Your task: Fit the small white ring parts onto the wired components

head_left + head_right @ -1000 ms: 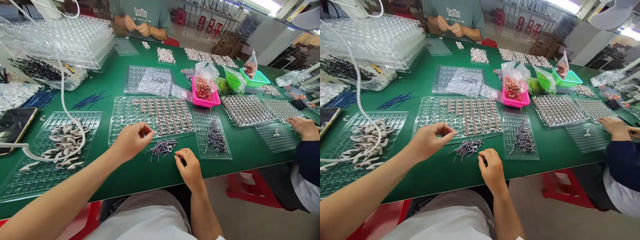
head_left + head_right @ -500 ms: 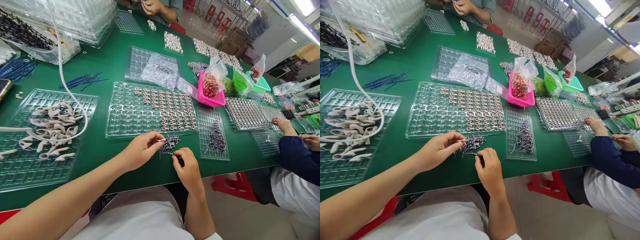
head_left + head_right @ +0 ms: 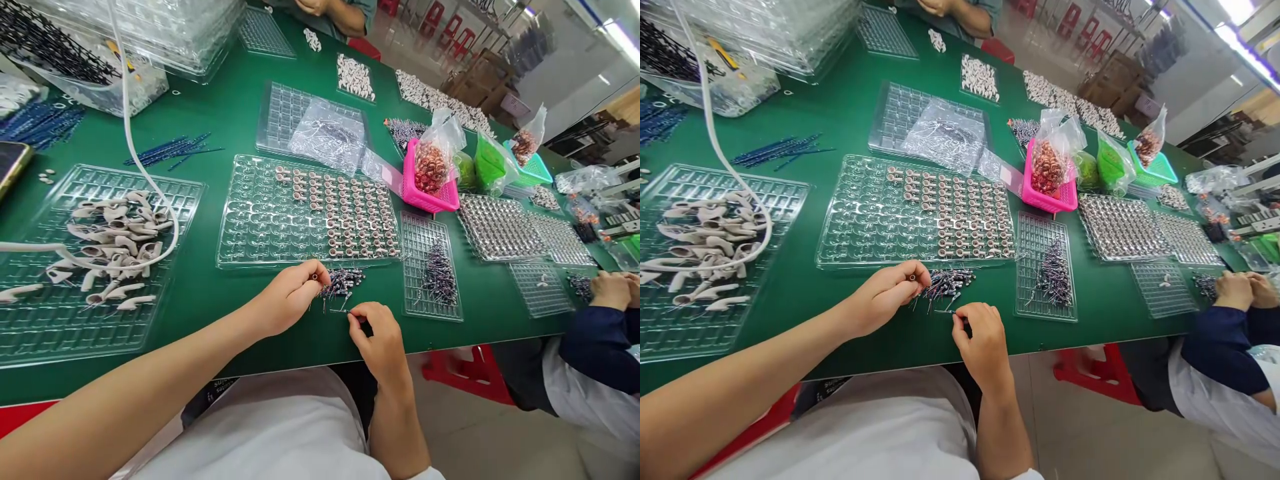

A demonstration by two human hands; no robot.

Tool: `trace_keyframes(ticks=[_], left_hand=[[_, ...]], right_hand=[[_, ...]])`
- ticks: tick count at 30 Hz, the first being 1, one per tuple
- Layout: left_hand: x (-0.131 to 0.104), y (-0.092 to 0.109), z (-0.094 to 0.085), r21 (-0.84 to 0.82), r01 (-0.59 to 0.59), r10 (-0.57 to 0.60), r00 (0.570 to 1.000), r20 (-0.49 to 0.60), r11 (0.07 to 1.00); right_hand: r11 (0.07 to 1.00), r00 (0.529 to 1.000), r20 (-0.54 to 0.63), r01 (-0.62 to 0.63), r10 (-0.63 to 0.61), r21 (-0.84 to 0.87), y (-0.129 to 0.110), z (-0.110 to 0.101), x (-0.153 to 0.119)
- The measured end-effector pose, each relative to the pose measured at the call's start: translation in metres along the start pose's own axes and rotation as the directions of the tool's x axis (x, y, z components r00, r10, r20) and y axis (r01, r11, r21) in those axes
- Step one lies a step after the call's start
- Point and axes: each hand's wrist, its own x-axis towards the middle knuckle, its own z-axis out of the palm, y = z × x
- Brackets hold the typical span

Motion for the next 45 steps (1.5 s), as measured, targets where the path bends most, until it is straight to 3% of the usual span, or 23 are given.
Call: trace_keyframes(ticks=[6, 13, 20, 28, 32, 38, 45], left_hand=[[-0.004, 0.007, 0.003, 0.144, -0.040, 0.035, 0.999, 0.038, 0.989], [-0.006, 0.003, 0.009, 0.182, -0.056, 0.023, 0.984, 0.178, 0.982], [-0.005, 0.006, 0.007, 0.091, 0.027, -0.050, 0.962, 0.268, 0.995], [-0.004, 0.010, 0.004, 0.004, 0.102, -0.100, 0.957, 0.271, 0.995], [-0.005, 0.011, 0.005, -0.013, 0.109, -0.102, 0.963, 0.251, 0.994], [-0.006, 0.010, 0.007, -0.024, 0.135, -0.125, 0.962, 0.243, 0.991], [-0.005, 0.010, 0.006, -0.040, 0.162, -0.145, 0.950, 0.278, 0.986]], right_hand=[[0.996, 0.999, 0.015, 0.034, -0.035, 0.078, -0.001, -0.003, -0.006], [0.977, 0.996, -0.055, 0.079, -0.070, 0.196, -0.005, -0.001, -0.004], [0.967, 0.950, -0.251, 0.220, -0.183, 0.128, -0.006, 0.007, -0.005], [0.967, 0.916, -0.358, 0.234, -0.183, 0.103, -0.009, 0.020, -0.004], [0.964, 0.929, -0.357, 0.179, -0.100, 0.196, -0.011, 0.022, -0.003], [0.924, 0.967, -0.234, 0.001, 0.096, 0.383, -0.015, 0.019, -0.002], [0.872, 0.974, -0.154, -0.072, 0.166, 0.484, -0.016, 0.018, -0.002]])
